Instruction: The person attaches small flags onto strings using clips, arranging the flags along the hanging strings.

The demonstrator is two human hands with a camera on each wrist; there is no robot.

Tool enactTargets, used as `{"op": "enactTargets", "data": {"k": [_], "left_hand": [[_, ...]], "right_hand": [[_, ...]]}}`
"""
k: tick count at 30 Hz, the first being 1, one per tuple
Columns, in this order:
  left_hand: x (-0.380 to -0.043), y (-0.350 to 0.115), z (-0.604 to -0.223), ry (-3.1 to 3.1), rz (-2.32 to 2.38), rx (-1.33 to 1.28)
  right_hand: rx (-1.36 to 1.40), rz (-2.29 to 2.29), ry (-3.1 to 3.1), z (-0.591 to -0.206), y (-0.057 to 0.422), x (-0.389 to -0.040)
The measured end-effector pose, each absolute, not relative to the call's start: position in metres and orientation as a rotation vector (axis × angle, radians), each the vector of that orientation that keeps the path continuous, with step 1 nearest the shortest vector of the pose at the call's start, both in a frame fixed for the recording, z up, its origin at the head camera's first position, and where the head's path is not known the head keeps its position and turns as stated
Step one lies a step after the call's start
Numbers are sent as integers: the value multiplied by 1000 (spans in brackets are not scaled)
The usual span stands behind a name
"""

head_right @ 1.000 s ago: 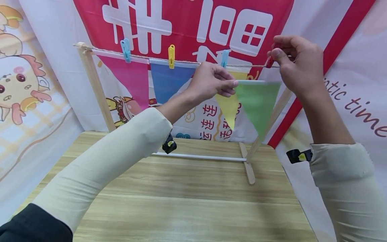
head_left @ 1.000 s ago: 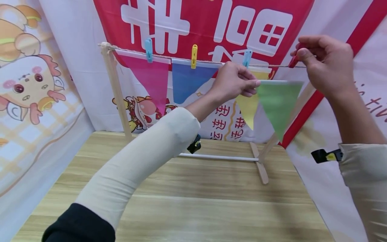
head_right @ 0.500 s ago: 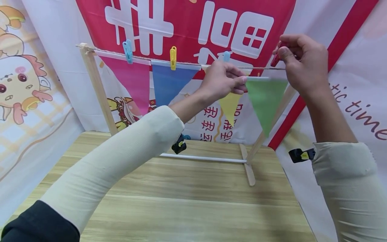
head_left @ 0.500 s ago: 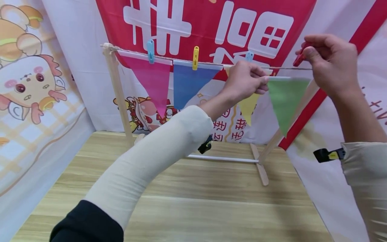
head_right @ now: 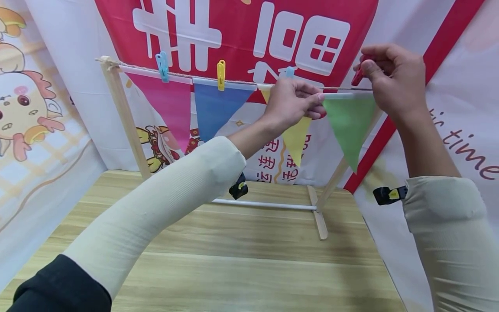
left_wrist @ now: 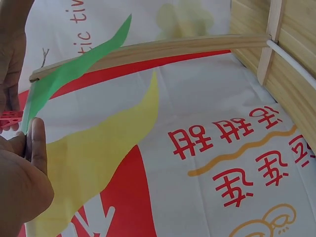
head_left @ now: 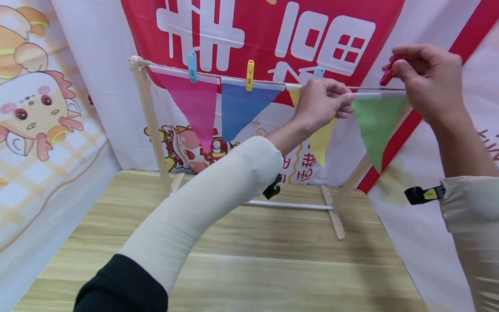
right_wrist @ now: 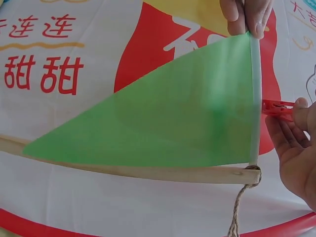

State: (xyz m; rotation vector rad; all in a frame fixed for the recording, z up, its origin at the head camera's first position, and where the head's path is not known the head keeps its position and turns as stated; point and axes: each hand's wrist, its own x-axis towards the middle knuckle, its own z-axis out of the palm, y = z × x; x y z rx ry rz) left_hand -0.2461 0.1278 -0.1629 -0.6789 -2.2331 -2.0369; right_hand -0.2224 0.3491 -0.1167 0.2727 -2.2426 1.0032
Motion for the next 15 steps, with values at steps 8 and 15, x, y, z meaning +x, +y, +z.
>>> {"op": "enactTargets", "data": {"k": [8, 15], "left_hand": [[-247, 131, -164, -2226, -2047, -648], [-252, 131, -167, -2200, -2053, -682]], "right_hand": [[282, 1116, -2213, -116, 356, -227], [264, 1355, -2118, -117, 359, -229]]}}
